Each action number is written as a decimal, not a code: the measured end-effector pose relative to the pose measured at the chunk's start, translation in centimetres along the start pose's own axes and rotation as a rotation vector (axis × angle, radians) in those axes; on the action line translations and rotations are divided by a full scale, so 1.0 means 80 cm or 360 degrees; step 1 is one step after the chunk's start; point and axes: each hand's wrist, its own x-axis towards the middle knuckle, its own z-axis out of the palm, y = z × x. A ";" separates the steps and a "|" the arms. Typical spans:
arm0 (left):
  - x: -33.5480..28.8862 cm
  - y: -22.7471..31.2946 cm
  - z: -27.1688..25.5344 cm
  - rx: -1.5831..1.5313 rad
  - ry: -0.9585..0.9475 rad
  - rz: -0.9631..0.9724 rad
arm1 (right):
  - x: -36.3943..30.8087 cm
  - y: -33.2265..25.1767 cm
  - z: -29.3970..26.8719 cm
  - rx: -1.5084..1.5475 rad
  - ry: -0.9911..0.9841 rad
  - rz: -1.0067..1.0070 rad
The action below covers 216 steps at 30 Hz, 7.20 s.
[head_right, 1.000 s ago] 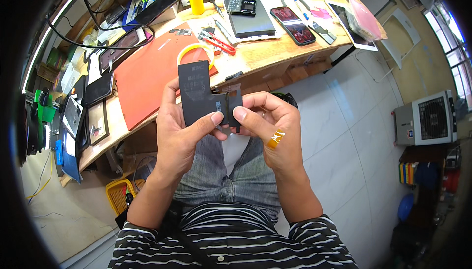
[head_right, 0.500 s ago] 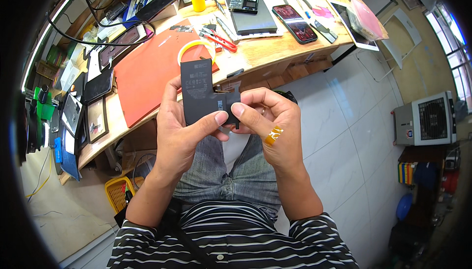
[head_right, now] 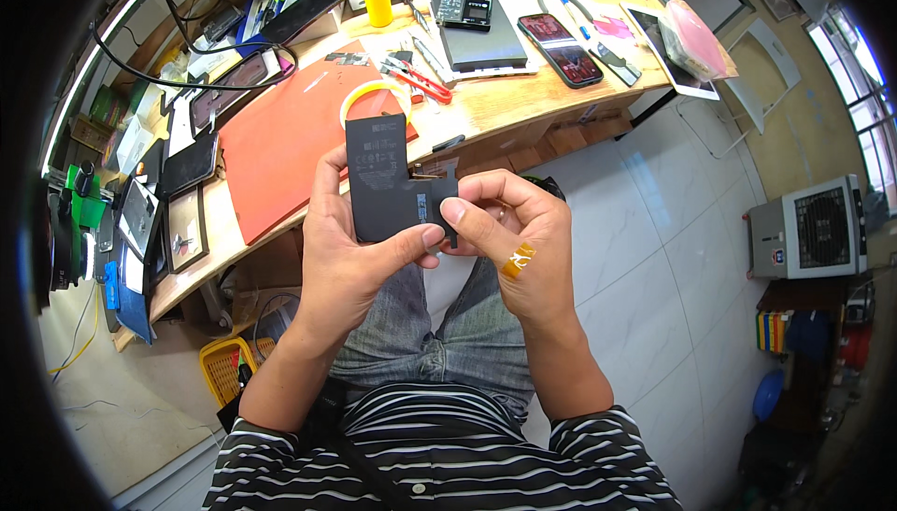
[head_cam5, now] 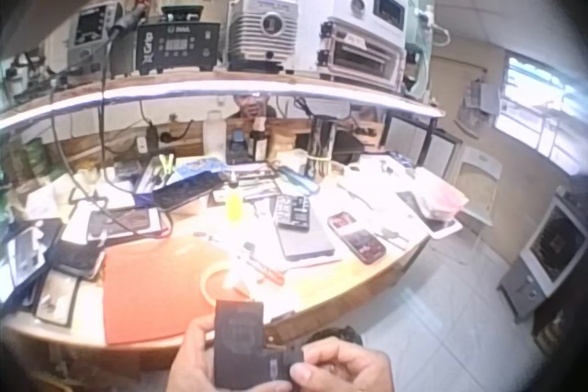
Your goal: The person removes a battery from a smartphone, applies adhesive tape to the battery, and installs it back into the phone. They then connect the battery cable and test the device by turning it on and navigating the screen.
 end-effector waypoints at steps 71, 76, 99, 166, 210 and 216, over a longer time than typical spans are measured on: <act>0.017 0.009 0.003 0.0219 -0.0007 0.0252 | 0.012 0.007 -0.010 -0.0014 -0.0303 -0.0215; 0.013 0.014 0.008 0.0247 -0.0065 0.0225 | 0.017 0.001 -0.011 0.0091 -0.0374 -0.0170; 0.016 -0.031 -0.023 -0.1822 -0.1078 -0.0968 | 0.036 0.034 -0.034 0.0423 -0.0337 0.0114; -0.005 0.010 -0.003 0.0294 -0.0082 0.0092 | 0.003 -0.008 0.026 0.0012 0.0251 -0.0417; 0.010 0.006 -0.010 0.0369 0.0002 0.0104 | 0.001 0.008 0.018 -0.0213 0.0065 -0.0514; 0.009 0.011 -0.013 0.0248 0.0011 0.0002 | 0.000 0.011 0.010 -0.0064 0.0016 -0.0426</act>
